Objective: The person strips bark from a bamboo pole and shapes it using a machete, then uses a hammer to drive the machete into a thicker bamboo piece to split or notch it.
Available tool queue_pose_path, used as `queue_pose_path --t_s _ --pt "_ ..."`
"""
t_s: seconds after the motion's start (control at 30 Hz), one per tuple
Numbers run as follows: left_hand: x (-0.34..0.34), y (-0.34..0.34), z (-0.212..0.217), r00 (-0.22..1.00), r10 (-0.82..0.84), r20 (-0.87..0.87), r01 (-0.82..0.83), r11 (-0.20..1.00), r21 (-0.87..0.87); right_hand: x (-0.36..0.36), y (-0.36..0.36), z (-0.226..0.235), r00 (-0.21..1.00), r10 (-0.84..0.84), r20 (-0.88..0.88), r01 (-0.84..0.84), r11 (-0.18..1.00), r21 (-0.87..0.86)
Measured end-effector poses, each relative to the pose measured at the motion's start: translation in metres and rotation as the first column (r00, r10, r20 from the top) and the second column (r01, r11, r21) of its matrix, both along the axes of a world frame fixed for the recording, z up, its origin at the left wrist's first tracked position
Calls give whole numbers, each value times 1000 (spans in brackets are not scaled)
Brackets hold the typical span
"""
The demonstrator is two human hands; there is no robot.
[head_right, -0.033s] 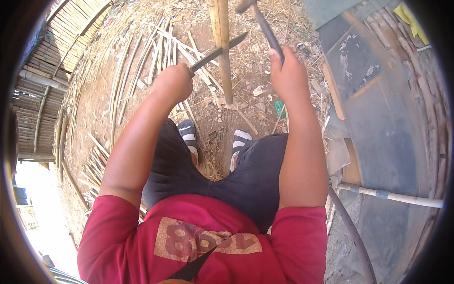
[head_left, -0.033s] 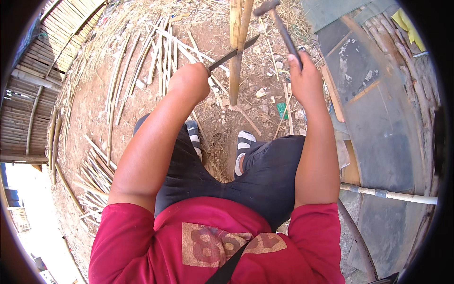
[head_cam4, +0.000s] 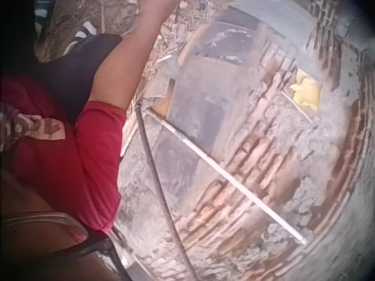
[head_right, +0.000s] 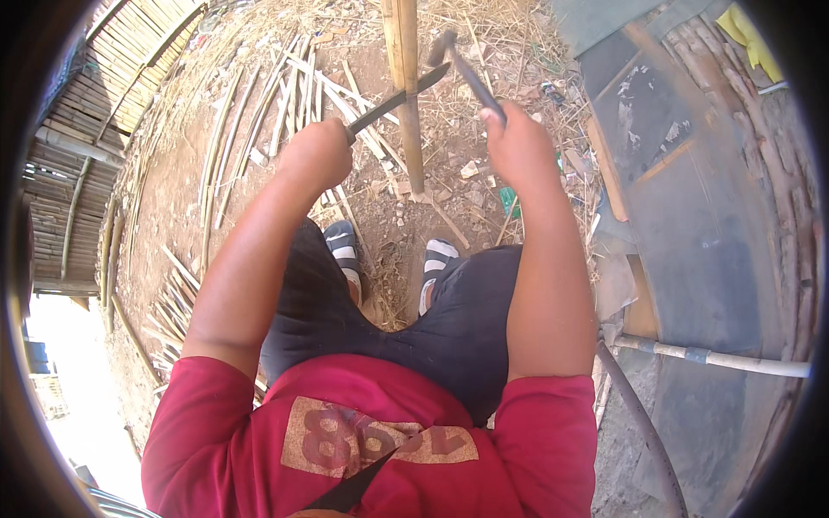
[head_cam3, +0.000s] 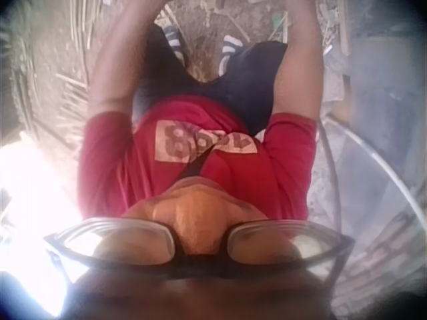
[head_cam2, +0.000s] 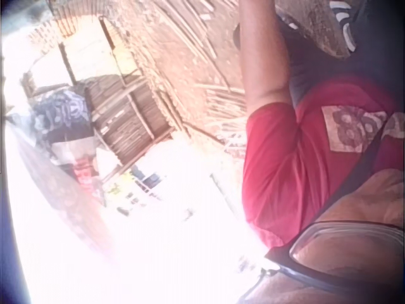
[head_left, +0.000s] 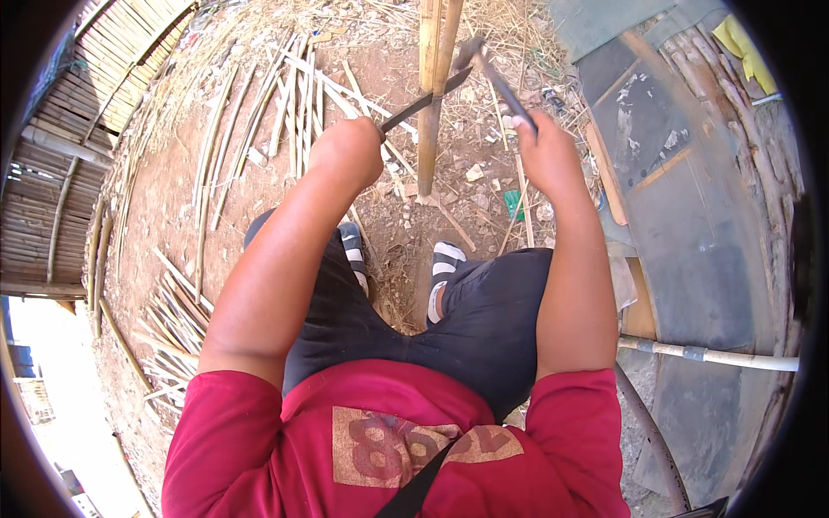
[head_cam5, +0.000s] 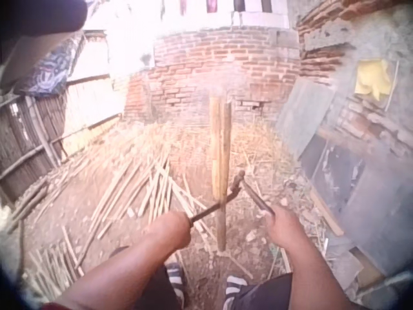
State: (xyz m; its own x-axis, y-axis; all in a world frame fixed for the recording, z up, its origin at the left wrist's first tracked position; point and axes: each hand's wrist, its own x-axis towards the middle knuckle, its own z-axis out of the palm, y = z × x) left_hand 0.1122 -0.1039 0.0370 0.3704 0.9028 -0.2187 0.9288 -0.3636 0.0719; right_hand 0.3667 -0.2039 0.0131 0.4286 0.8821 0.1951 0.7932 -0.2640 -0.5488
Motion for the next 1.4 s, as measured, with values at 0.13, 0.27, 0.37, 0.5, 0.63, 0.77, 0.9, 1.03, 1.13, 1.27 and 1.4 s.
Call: queue_pose_path --t_s 0.13,0.27,0.37,0.5,0.63,0.77,0.9,1.03,1.13,1.27,1.4 --pt "-6 6 -9 1000 5 -1 -5 1000 7 6 1 7 997 -48 -59 56 989 135" --pt "-8 1 -15 999 27 -28 -28 1000 -8 -1 -1 17 988 -5 -156 42 971 234" --pt "-2 3 -9 999 30 -26 -30 1000 -3 7 1 -4 1000 8 -23 -9 999 -46" --pt "-9 2 -4 997 64 -36 -64 998 -4 7 -8 15 998 24 -57 -26 999 -35" --pt "-10 1 -14 998 52 -20 -52 999 9 0 -1 1 992 16 -123 -8 998 65" --pt "-6 5 -12 997 61 -45 -61 998 -2 0 5 -2 995 64 76 -59 996 -74" --pt "-11 3 -16 998 60 -26 -60 998 -13 -3 -4 13 998 45 -43 -42 996 84" --pt "-6 2 -21 999 34 -39 -34 999 -12 1 4 -15 996 86 -17 -86 996 -31" --pt "-8 9 -27 1000 -11 -17 11 1000 -9 2 5 -16 995 96 -20 -98 988 -121" --pt "-15 7 -32 1000 9 -17 -9 1000 6 -6 2 1 988 76 -134 -77 997 -4" --pt "-21 14 -38 999 33 -8 -33 999 -6 0 4 0 985 84 -152 -56 983 177"
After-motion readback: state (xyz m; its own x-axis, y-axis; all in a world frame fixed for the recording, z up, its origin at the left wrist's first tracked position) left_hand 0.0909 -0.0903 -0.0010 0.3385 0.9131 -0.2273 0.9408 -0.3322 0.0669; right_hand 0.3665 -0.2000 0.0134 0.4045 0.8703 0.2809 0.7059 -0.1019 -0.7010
